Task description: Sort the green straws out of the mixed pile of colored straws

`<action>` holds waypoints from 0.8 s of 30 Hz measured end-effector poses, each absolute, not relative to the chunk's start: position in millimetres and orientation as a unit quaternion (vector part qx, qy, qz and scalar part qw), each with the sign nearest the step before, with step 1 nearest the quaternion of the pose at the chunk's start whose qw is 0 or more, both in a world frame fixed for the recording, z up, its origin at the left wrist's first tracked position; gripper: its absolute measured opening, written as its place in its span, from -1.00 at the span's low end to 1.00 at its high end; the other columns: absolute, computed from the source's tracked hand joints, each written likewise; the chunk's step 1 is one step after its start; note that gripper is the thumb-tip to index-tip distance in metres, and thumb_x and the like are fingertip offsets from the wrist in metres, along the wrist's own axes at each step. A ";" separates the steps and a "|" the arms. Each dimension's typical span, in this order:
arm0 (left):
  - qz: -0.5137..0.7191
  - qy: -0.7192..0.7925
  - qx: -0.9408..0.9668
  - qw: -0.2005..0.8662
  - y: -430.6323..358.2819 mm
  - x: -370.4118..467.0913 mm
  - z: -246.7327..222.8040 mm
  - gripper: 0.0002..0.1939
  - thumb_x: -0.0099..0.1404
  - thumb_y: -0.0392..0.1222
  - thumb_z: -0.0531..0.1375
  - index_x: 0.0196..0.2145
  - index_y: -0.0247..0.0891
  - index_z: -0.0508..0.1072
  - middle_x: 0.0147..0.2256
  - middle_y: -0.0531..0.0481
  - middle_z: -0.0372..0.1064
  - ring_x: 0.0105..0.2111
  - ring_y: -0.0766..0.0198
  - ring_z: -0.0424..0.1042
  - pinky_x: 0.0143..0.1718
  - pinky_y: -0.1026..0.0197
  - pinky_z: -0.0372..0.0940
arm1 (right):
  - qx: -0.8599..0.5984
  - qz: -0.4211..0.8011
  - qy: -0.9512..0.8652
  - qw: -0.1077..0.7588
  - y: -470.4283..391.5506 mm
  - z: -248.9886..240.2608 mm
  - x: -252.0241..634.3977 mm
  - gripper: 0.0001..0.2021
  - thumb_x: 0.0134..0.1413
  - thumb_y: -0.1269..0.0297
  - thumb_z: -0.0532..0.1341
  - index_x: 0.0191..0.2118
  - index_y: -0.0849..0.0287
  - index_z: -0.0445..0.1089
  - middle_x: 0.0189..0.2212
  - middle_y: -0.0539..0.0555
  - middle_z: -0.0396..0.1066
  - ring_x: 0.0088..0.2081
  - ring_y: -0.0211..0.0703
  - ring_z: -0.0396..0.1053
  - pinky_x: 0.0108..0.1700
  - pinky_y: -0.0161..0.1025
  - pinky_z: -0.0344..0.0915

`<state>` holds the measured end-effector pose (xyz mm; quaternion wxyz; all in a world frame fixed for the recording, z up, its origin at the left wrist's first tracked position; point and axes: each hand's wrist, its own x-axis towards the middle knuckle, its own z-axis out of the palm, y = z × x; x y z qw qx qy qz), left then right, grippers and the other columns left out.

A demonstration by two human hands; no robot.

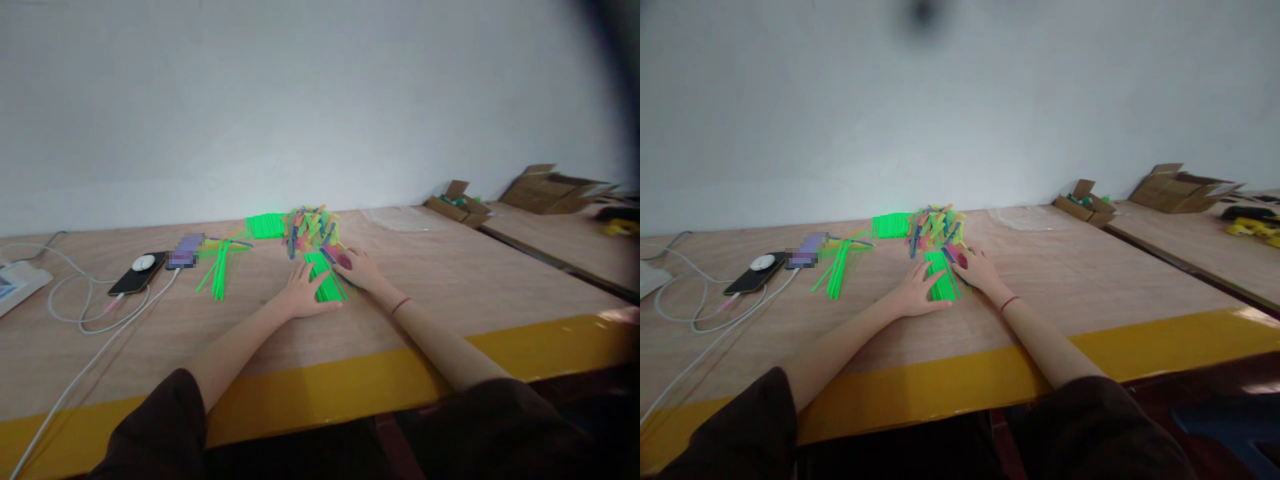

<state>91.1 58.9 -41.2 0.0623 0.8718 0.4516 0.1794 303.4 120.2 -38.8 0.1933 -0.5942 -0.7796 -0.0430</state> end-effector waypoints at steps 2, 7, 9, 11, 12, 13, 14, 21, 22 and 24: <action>0.163 0.438 0.881 0.079 60.8 91.4 -44.2 -0.04 0.08 0.51 0.05 0.30 -0.08 0.11 0.32 -0.27 -0.09 0.32 -0.24 -0.14 0.21 -0.26 -0.02 | -0.595 -0.033 -0.782 0.182 119.8 -41.7 303.5 -0.60 0.18 0.11 0.11 0.07 0.16 0.39 0.08 0.22 0.33 0.08 0.06 0.27 0.13 -0.09 0.17; 0.168 0.410 0.893 0.077 72.8 109.0 -48.8 -0.18 0.14 0.46 0.06 0.22 -0.05 0.26 0.28 -0.20 0.02 0.30 -0.21 -0.07 0.23 -0.27 -0.04 | -0.603 -0.024 -0.775 0.187 116.0 -43.1 310.1 -0.53 0.18 0.25 0.08 0.20 0.12 0.28 0.07 0.21 0.35 0.00 0.04 0.35 0.07 -0.13 0.24; 0.172 0.400 0.898 0.065 72.7 113.7 -46.9 -0.25 0.18 0.41 0.05 0.16 -0.10 0.34 0.25 -0.20 0.08 0.29 -0.18 -0.04 0.24 -0.25 -0.07 | -0.602 -0.024 -0.775 0.191 115.1 -43.8 312.8 -0.51 0.18 0.26 0.07 0.23 0.12 0.25 0.07 0.22 0.35 0.00 0.04 0.36 0.06 -0.13 0.25; 0.187 0.395 0.898 0.042 68.1 110.0 -40.1 -0.26 0.18 0.40 0.07 0.15 -0.11 0.36 0.25 -0.19 0.07 0.29 -0.17 -0.07 0.26 -0.25 -0.10 | -0.603 -0.023 -0.773 0.196 115.1 -45.1 314.4 -0.51 0.19 0.23 0.07 0.23 0.13 0.25 0.07 0.22 0.35 0.00 0.05 0.37 0.05 -0.13 0.26; 0.199 0.393 0.897 0.026 64.9 103.6 -34.9 -0.26 0.18 0.40 0.07 0.16 -0.11 0.34 0.26 -0.18 0.06 0.29 -0.16 -0.07 0.26 -0.23 -0.10 | -0.605 -0.023 -0.771 0.198 115.3 -45.6 314.7 -0.51 0.19 0.20 0.08 0.23 0.13 0.24 0.07 0.22 0.34 0.00 0.07 0.36 0.05 -0.12 0.26; 0.213 0.397 0.893 0.009 61.9 93.6 -28.8 -0.26 0.20 0.39 0.06 0.17 -0.11 0.32 0.26 -0.18 0.06 0.29 -0.12 -0.05 0.27 -0.19 -0.08 | -0.606 -0.023 -0.769 0.201 115.5 -45.9 314.8 -0.50 0.19 0.17 0.08 0.24 0.15 0.24 0.08 0.23 0.34 0.01 0.08 0.36 0.06 -0.11 0.25; 0.226 0.407 0.885 -0.012 59.5 79.9 -22.2 -0.29 0.24 0.36 0.04 0.19 -0.13 0.30 0.25 -0.17 0.08 0.27 -0.07 0.00 0.27 -0.13 -0.06 | -0.607 -0.024 -0.768 0.202 115.6 -45.8 314.5 -0.48 0.20 0.14 0.08 0.24 0.17 0.23 0.08 0.25 0.34 0.02 0.09 0.34 0.07 -0.10 0.24; 0.196 0.753 0.612 -0.142 80.3 -62.8 -7.5 -0.35 0.37 0.13 -0.04 0.10 -0.56 0.28 0.05 -0.51 0.28 0.08 -0.19 0.28 0.05 -0.09 0.19 | -0.612 -0.041 -0.768 0.187 115.3 -40.0 308.8 -0.46 0.19 0.13 0.08 0.21 0.33 0.24 0.09 0.33 0.33 0.09 0.15 0.27 0.12 -0.05 0.17; 0.167 0.780 0.592 -0.118 85.9 -75.9 -11.7 -0.32 0.35 0.15 -0.03 0.08 -0.60 0.29 0.02 -0.54 0.30 0.05 -0.20 0.32 0.02 -0.07 0.22 | -0.613 -0.044 -0.767 0.183 115.6 -40.0 308.3 -0.46 0.19 0.13 0.08 0.22 0.32 0.24 0.09 0.33 0.33 0.09 0.16 0.27 0.11 -0.05 0.18; 0.118 0.800 0.585 -0.061 95.1 -88.6 -21.9 -0.34 0.35 0.16 -0.05 0.00 -0.58 0.36 -0.03 -0.51 0.36 0.01 -0.18 0.37 -0.04 -0.01 0.27 | -0.613 -0.049 -0.768 0.180 116.0 -40.6 308.0 -0.45 0.18 0.12 0.08 0.22 0.31 0.23 0.09 0.33 0.33 0.08 0.17 0.27 0.10 -0.03 0.18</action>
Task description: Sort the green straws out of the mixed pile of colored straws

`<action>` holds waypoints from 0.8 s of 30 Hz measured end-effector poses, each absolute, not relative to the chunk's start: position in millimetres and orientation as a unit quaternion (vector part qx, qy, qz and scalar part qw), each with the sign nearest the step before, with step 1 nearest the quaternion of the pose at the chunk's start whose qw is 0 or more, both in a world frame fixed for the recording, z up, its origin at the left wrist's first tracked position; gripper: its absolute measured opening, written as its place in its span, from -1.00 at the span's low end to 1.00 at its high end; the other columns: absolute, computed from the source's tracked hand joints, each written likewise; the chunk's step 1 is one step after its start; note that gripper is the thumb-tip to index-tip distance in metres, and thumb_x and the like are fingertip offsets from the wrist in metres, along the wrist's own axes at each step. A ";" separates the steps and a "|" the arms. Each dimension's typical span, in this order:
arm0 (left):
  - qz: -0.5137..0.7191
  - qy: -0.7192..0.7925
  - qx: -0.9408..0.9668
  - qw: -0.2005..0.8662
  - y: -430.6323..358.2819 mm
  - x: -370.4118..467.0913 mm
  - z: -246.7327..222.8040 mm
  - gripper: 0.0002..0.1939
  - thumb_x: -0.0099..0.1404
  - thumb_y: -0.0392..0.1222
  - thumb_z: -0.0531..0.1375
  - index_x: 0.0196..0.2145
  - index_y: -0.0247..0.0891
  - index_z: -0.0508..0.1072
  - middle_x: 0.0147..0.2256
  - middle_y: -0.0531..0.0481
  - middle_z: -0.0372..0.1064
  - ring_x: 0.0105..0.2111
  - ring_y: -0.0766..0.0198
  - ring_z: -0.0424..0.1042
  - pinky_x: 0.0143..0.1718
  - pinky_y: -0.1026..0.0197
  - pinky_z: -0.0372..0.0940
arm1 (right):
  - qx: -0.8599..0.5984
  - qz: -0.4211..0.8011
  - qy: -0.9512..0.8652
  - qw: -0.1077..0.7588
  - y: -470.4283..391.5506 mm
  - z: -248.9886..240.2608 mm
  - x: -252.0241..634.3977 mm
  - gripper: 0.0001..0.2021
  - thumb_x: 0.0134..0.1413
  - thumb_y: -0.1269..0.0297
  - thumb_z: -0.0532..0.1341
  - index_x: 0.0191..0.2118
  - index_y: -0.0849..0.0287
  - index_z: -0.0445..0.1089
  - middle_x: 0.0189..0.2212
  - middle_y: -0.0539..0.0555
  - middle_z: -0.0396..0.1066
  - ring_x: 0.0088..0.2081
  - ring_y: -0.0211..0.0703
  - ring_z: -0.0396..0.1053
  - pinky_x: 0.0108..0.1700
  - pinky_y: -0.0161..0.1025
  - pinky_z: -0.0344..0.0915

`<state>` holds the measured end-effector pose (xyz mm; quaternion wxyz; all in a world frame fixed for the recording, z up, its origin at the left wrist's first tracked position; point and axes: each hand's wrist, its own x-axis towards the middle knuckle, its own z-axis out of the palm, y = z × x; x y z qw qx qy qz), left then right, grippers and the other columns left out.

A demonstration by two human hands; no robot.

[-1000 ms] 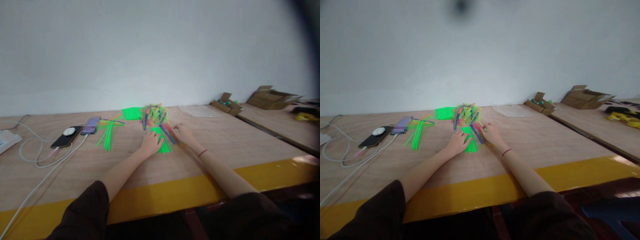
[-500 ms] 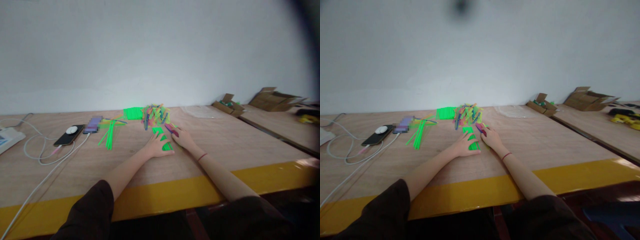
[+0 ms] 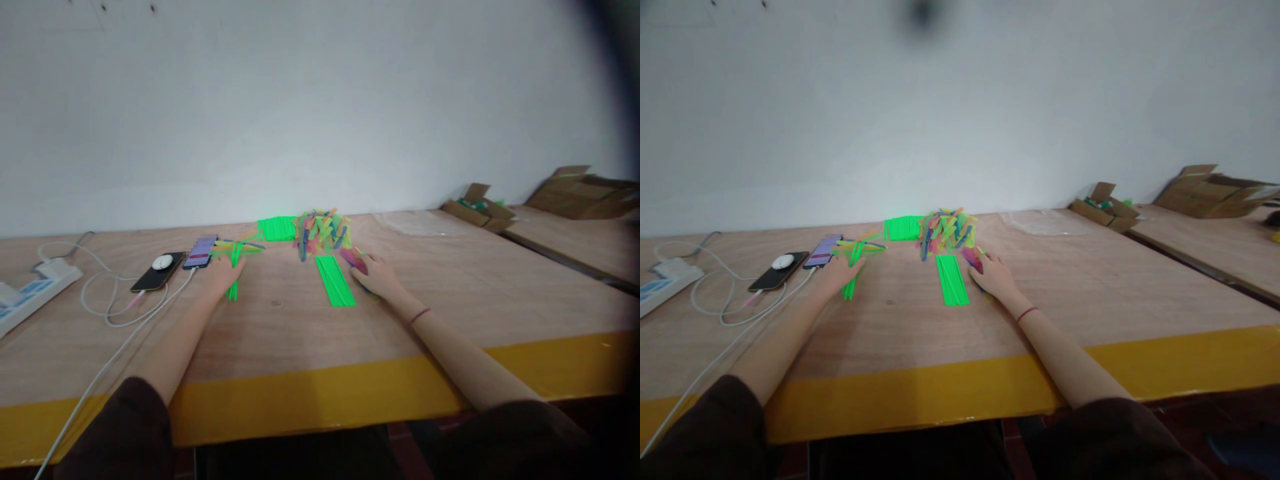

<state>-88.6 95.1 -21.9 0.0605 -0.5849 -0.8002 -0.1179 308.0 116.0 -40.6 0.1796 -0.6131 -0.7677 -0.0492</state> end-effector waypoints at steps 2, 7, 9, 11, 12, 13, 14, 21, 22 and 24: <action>-0.096 -0.799 -0.593 0.034 100.8 -85.7 -31.0 -0.43 0.37 0.08 -0.08 -0.05 -0.51 0.42 -0.05 -0.45 0.39 -0.02 -0.10 0.41 -0.06 0.05 0.29 | -0.610 -0.049 -0.771 0.179 116.0 -41.3 308.7 -0.46 0.17 0.14 0.09 0.21 0.30 0.25 0.08 0.34 0.33 0.08 0.18 0.27 0.09 -0.03 0.18; -0.100 -0.784 -0.612 0.036 103.8 -56.1 -39.1 -0.57 0.38 -0.10 -0.09 -0.07 -0.43 0.44 -0.04 -0.37 0.41 -0.07 0.02 0.45 -0.09 0.14 0.30 | -0.601 -0.038 -0.778 0.180 115.7 -42.4 311.5 -0.51 0.16 0.17 0.09 0.16 0.28 0.30 0.04 0.33 0.36 0.07 0.16 0.27 0.09 -0.05 0.19; -0.109 -0.779 -0.617 0.023 103.7 -49.7 -38.3 -0.54 0.40 -0.05 -0.10 -0.08 -0.42 0.45 -0.07 -0.36 0.42 -0.08 0.00 0.46 -0.10 0.12 0.31 | -0.598 -0.041 -0.780 0.180 116.2 -42.8 311.9 -0.52 0.16 0.16 0.09 0.15 0.26 0.30 0.05 0.32 0.36 0.08 0.16 0.27 0.09 -0.04 0.18; -0.130 -0.780 -0.612 0.017 104.0 -48.3 -37.2 -0.51 0.42 0.00 -0.12 -0.07 -0.41 0.43 -0.07 -0.37 0.42 -0.09 -0.02 0.46 -0.12 0.09 0.31 | -0.599 -0.042 -0.780 0.178 116.7 -42.9 311.7 -0.52 0.17 0.15 0.09 0.15 0.26 0.31 0.07 0.32 0.34 0.08 0.17 0.26 0.10 -0.03 0.17; -0.142 -0.781 -0.608 0.019 104.1 -49.0 -36.8 -0.51 0.42 0.00 -0.13 -0.06 -0.41 0.42 -0.07 -0.37 0.42 -0.08 -0.02 0.46 -0.12 0.09 0.31 | -0.601 -0.041 -0.779 0.176 116.9 -42.6 311.5 -0.52 0.17 0.15 0.09 0.15 0.26 0.31 0.08 0.33 0.33 0.08 0.18 0.26 0.09 -0.02 0.17; -0.154 -0.781 -0.606 0.021 104.3 -50.0 -36.5 -0.52 0.43 -0.01 -0.13 -0.06 -0.41 0.41 -0.06 -0.37 0.42 -0.08 -0.02 0.46 -0.12 0.10 0.30 | -0.603 -0.040 -0.777 0.174 116.9 -42.1 311.1 -0.52 0.17 0.15 0.09 0.15 0.27 0.31 0.08 0.34 0.32 0.08 0.18 0.26 0.09 -0.02 0.18; -0.164 -0.780 -0.603 0.023 104.4 -51.3 -36.3 -0.54 0.43 -0.02 -0.12 -0.07 -0.41 0.41 -0.06 -0.37 0.42 -0.08 -0.01 0.46 -0.13 0.10 0.30 | -0.605 -0.039 -0.776 0.172 116.9 -41.5 310.8 -0.51 0.17 0.15 0.09 0.15 0.28 0.30 0.07 0.35 0.32 0.07 0.19 0.26 0.08 -0.02 0.18; -0.227 -0.782 -0.580 -0.022 104.0 -55.6 -36.0 -0.63 0.43 -0.10 -0.10 -0.12 -0.39 0.39 -0.14 -0.32 0.47 -0.11 0.02 0.47 -0.17 0.14 0.27 | -0.613 -0.040 -0.772 0.163 115.9 -39.7 309.6 -0.53 0.16 0.15 0.11 0.14 0.27 0.32 0.06 0.34 0.35 0.08 0.16 0.28 0.10 -0.05 0.17; -0.233 -0.783 -0.577 -0.021 103.4 -56.3 -35.8 -0.64 0.43 -0.12 -0.09 -0.13 -0.40 0.40 -0.15 -0.32 0.47 -0.11 0.03 0.47 -0.17 0.15 0.27 | -0.613 -0.042 -0.771 0.167 116.1 -39.7 310.5 -0.53 0.16 0.15 0.11 0.13 0.28 0.33 0.06 0.34 0.35 0.08 0.17 0.27 0.10 -0.03 0.17; -0.245 -0.783 -0.572 -0.005 101.0 -57.6 -33.5 -0.65 0.42 -0.14 -0.09 -0.16 -0.40 0.40 -0.16 -0.32 0.47 -0.11 0.04 0.46 -0.14 0.14 0.26 | -0.604 -0.047 -0.773 0.187 116.8 -37.5 313.1 -0.57 0.16 0.16 0.12 0.08 0.29 0.36 0.04 0.34 0.36 0.08 0.18 0.27 0.10 0.00 0.17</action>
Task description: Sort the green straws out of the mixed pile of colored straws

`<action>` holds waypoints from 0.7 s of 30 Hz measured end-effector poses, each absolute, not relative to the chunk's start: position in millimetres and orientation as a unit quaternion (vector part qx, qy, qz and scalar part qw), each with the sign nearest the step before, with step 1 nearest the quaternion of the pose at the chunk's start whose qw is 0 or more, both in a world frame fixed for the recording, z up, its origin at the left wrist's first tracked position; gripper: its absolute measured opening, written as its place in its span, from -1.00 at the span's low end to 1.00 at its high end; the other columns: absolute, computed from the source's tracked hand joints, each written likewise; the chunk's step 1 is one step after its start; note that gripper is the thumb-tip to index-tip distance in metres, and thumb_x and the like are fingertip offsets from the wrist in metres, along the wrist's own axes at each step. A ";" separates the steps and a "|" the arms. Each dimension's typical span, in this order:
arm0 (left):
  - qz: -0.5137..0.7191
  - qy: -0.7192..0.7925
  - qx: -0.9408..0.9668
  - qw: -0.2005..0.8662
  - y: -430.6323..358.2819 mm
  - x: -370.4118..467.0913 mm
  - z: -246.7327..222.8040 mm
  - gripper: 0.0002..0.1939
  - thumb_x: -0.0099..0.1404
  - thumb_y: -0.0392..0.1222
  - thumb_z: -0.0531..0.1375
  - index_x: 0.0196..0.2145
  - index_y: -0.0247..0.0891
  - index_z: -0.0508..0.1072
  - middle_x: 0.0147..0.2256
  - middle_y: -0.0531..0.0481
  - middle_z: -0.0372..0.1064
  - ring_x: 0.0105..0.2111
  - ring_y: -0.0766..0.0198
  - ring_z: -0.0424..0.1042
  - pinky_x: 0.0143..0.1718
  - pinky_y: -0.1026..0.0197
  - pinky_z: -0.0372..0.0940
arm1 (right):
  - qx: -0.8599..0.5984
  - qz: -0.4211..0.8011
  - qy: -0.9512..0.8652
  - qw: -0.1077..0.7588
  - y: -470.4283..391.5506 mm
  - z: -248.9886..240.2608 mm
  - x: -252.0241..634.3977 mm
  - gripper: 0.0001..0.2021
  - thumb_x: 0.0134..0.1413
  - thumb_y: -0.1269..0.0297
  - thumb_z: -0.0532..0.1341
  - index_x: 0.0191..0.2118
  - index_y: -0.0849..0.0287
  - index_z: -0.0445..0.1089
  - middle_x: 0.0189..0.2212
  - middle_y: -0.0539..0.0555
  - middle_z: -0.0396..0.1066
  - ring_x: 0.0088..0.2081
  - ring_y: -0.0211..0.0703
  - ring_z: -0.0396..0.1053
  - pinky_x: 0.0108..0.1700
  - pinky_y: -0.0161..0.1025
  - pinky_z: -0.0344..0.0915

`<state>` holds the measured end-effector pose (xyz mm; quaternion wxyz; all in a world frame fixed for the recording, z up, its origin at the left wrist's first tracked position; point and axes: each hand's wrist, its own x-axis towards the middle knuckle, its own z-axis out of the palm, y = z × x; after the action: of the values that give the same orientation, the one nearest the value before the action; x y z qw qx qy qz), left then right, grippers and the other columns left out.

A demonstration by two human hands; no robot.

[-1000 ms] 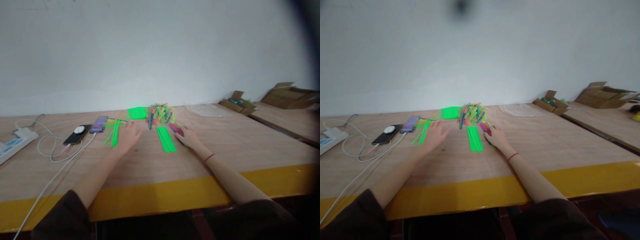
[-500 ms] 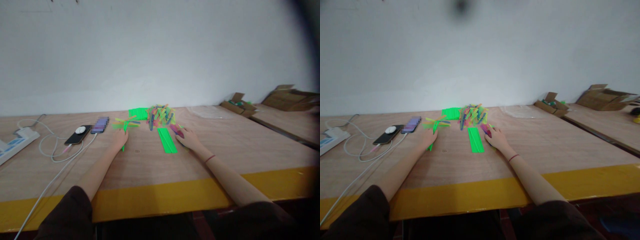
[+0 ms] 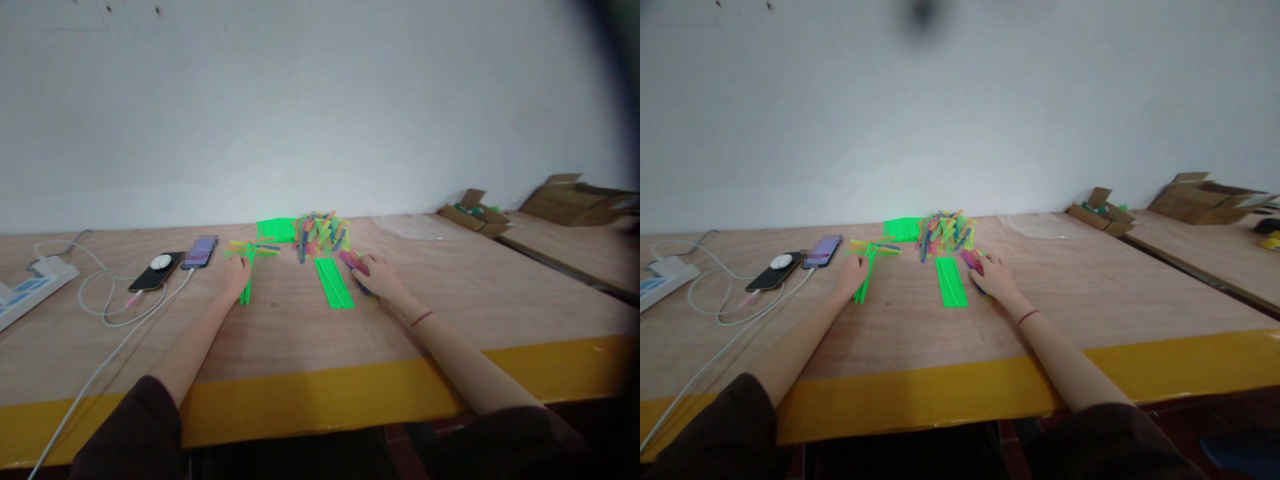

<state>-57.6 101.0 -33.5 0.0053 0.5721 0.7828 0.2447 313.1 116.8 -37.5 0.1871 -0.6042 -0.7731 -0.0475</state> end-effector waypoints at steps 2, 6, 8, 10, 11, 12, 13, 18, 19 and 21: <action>0.258 0.773 0.579 -0.034 96.3 -57.0 -27.1 -0.66 0.43 -0.16 -0.10 -0.20 -0.41 0.40 -0.17 -0.33 0.46 -0.09 0.04 0.44 -0.11 0.12 0.25 | -0.594 -0.045 -0.769 0.231 117.2 -29.8 315.2 -0.62 0.17 0.16 0.11 0.01 0.28 0.41 0.00 0.32 0.40 0.07 0.16 0.28 0.11 0.02 0.16; 0.291 0.688 0.660 -0.080 79.9 -36.0 -2.8 -0.70 0.45 -0.17 -0.10 -0.15 -0.37 0.35 -0.19 -0.26 0.45 -0.15 0.08 0.45 -0.15 0.14 0.28 | -0.556 0.063 -0.745 0.362 111.9 4.2 304.0 -0.66 0.19 0.09 0.09 -0.12 0.22 0.44 -0.09 0.25 0.46 -0.01 0.09 0.36 0.04 -0.02 0.26; 0.284 0.622 0.727 -0.060 69.5 -13.2 9.5 -0.74 0.46 -0.17 -0.09 -0.12 -0.33 0.32 -0.22 -0.19 0.46 -0.21 0.14 0.47 -0.22 0.19 0.29 | -0.500 0.201 -0.742 0.397 104.0 24.3 287.7 -0.67 0.21 0.03 0.08 -0.15 0.15 0.43 -0.15 0.18 0.48 -0.10 0.02 0.41 -0.08 -0.09 0.34; 0.264 0.567 0.778 -0.056 58.2 12.7 18.3 -0.76 0.46 -0.17 -0.07 -0.12 -0.31 0.32 -0.21 -0.18 0.46 -0.23 0.15 0.47 -0.23 0.21 0.29 | -0.438 0.361 -0.725 0.391 93.6 40.4 268.6 -0.65 0.22 -0.04 0.07 -0.21 0.12 0.42 -0.26 0.13 0.50 -0.25 -0.09 0.44 -0.25 -0.19 0.38; 0.253 0.550 0.794 -0.057 52.5 24.6 21.1 -0.76 0.46 -0.16 -0.08 -0.12 -0.30 0.32 -0.21 -0.18 0.46 -0.23 0.15 0.48 -0.24 0.21 0.30 | -0.416 0.418 -0.720 0.367 88.5 46.1 260.4 -0.64 0.21 -0.06 0.08 -0.28 0.13 0.41 -0.36 0.11 0.48 -0.36 -0.15 0.43 -0.34 -0.25 0.37; 0.243 0.540 0.804 -0.057 46.8 34.4 22.8 -0.75 0.47 -0.16 -0.09 -0.12 -0.30 0.32 -0.21 -0.18 0.46 -0.25 0.14 0.48 -0.26 0.20 0.30 | -0.400 0.458 -0.714 0.346 83.9 50.0 254.3 -0.63 0.19 -0.07 0.10 -0.37 0.14 0.39 -0.47 0.08 0.43 -0.46 -0.22 0.37 -0.44 -0.30 0.32; 0.236 0.535 0.810 -0.054 41.5 41.5 23.7 -0.73 0.47 -0.15 -0.10 -0.11 -0.29 0.32 -0.22 -0.19 0.46 -0.26 0.14 0.48 -0.27 0.20 0.30 | -0.392 0.483 -0.711 0.328 80.5 52.3 251.3 -0.62 0.17 -0.07 0.13 -0.45 0.15 0.35 -0.56 0.03 0.35 -0.55 -0.28 0.30 -0.52 -0.35 0.26; 0.279 0.552 0.785 0.010 29.9 36.4 19.3 -0.68 0.47 -0.19 -0.11 0.09 -0.23 0.24 -0.24 -0.12 0.47 -0.31 0.18 0.48 -0.26 0.19 0.31 | -0.431 0.505 -0.619 0.420 86.8 47.1 291.4 -0.66 0.15 0.08 0.15 -0.55 0.15 0.19 -0.69 -0.12 0.04 -0.69 -0.41 -0.01 -0.69 -0.43 -0.02; 0.294 0.565 0.770 0.036 31.4 31.6 16.9 -0.67 0.46 -0.23 -0.11 0.11 -0.23 0.23 -0.25 -0.10 0.47 -0.31 0.19 0.48 -0.25 0.19 0.31 | -0.458 0.486 -0.585 0.460 91.7 43.4 306.5 -0.71 0.14 0.12 0.15 -0.52 0.15 0.22 -0.68 -0.12 0.06 -0.69 -0.41 0.00 -0.69 -0.43 -0.01; 0.301 0.592 0.742 0.091 37.6 25.9 10.1 -0.68 0.43 -0.27 -0.09 0.06 -0.28 0.28 -0.26 -0.11 0.47 -0.30 0.19 0.48 -0.23 0.18 0.31 | -0.527 0.426 -0.546 0.492 101.6 33.0 334.4 -0.81 0.10 0.15 0.18 -0.40 0.17 0.33 -0.61 -0.07 0.18 -0.63 -0.37 0.14 -0.62 -0.42 0.14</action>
<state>25.9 37.6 10.1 0.0907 0.7417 0.5922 0.3014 334.4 101.6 33.0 0.4919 -0.5272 -0.5462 0.4264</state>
